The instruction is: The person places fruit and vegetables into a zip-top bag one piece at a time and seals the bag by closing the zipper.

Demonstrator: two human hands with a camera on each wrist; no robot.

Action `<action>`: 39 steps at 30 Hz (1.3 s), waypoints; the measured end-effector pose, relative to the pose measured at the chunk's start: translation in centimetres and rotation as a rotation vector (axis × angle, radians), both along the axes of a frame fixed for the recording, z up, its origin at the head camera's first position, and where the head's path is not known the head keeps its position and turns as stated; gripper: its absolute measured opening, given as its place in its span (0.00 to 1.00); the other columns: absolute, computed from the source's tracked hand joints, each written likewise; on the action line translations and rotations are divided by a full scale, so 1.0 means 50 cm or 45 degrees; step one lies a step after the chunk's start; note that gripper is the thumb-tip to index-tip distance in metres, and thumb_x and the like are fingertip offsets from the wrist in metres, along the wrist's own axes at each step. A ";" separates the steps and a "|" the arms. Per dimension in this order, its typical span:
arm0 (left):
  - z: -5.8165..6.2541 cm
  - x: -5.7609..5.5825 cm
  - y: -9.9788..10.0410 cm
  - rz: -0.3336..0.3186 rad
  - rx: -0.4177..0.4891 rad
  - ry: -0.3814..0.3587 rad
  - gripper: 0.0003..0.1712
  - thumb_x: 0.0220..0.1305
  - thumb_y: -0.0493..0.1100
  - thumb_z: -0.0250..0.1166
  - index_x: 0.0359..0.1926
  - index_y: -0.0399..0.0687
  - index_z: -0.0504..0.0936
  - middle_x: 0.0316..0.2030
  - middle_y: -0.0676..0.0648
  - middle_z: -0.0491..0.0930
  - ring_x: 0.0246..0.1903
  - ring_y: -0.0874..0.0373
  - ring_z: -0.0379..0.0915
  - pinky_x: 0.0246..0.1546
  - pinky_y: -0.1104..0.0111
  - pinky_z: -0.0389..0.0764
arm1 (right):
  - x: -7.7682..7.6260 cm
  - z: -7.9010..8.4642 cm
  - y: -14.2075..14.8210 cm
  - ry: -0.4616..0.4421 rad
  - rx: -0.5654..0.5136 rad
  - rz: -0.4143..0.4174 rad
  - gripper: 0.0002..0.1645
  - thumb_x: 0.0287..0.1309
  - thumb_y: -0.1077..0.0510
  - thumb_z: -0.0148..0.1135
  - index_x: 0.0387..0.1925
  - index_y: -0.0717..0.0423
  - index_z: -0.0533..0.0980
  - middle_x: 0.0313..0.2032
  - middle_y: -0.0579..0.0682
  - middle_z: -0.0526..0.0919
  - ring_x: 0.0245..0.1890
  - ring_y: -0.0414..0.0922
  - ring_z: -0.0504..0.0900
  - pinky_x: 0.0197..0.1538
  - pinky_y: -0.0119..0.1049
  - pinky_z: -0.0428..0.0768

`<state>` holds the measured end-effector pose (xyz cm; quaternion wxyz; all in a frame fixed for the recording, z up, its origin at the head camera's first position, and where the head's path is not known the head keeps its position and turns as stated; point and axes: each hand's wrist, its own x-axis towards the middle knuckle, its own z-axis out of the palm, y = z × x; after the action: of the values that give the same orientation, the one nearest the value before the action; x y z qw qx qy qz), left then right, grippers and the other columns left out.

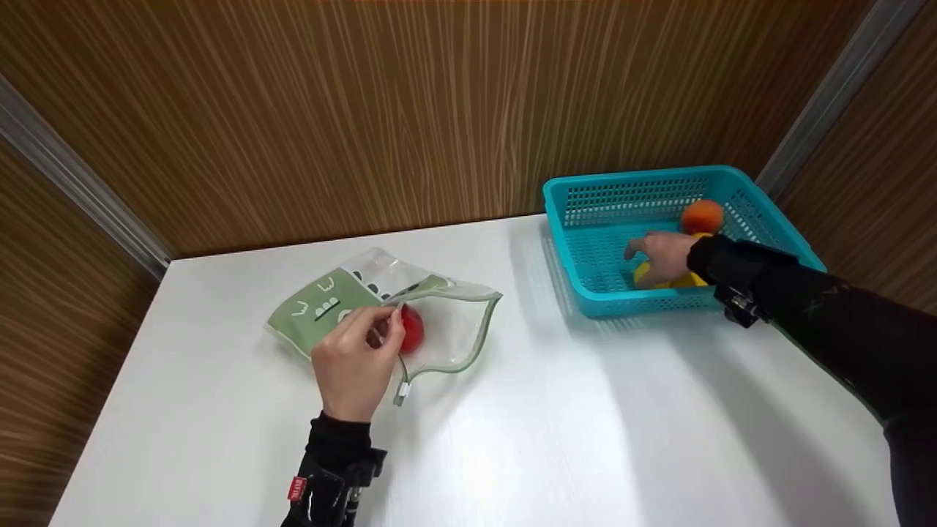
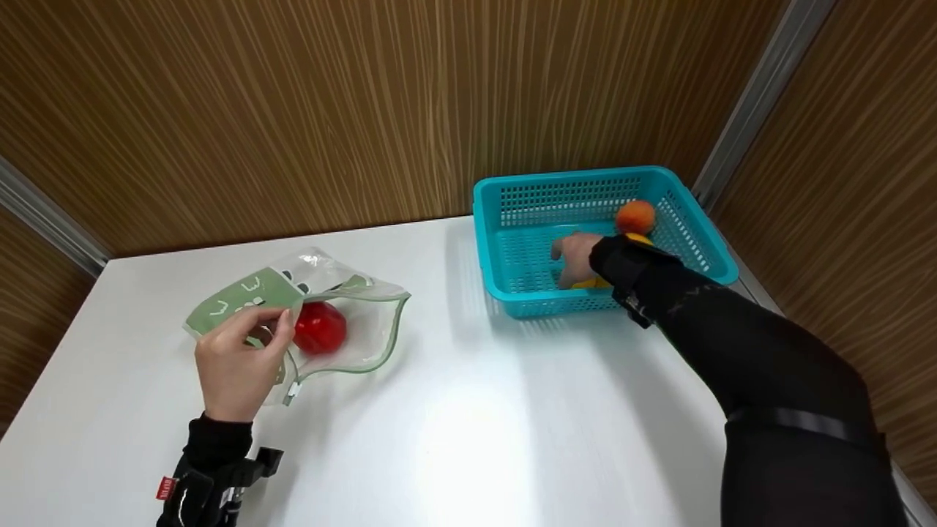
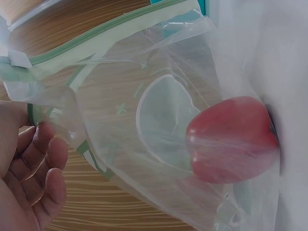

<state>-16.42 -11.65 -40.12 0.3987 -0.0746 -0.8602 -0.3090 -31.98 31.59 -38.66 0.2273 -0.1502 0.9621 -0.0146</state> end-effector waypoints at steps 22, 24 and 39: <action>0.001 0.003 0.000 0.005 -0.006 -0.012 0.04 0.56 0.41 0.66 0.28 0.46 0.85 0.19 0.50 0.80 0.19 0.60 0.73 0.20 0.70 0.72 | -0.015 -0.050 0.011 -0.018 0.063 0.225 0.23 0.50 0.66 0.59 0.51 0.59 0.74 0.43 0.60 0.80 0.36 0.50 0.72 0.41 0.45 0.76; 0.000 0.002 -0.002 0.005 -0.004 -0.010 0.04 0.56 0.41 0.66 0.28 0.46 0.85 0.19 0.50 0.80 0.19 0.60 0.73 0.20 0.70 0.71 | -0.014 -0.044 0.008 0.001 0.074 0.224 0.23 0.50 0.65 0.60 0.51 0.58 0.74 0.44 0.60 0.80 0.37 0.50 0.72 0.43 0.47 0.77; 0.001 -0.002 -0.002 -0.010 0.000 0.023 0.04 0.55 0.41 0.66 0.28 0.47 0.85 0.19 0.50 0.80 0.18 0.59 0.74 0.20 0.71 0.71 | 0.014 0.030 -0.009 0.060 0.003 0.027 0.29 0.52 0.55 0.65 0.57 0.49 0.69 0.48 0.57 0.74 0.41 0.51 0.72 0.43 0.44 0.74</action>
<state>-16.51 -11.74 -40.09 0.4052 -0.0806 -0.8564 -0.3098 -31.27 31.14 -37.17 0.2047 -0.1606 0.9655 -0.0076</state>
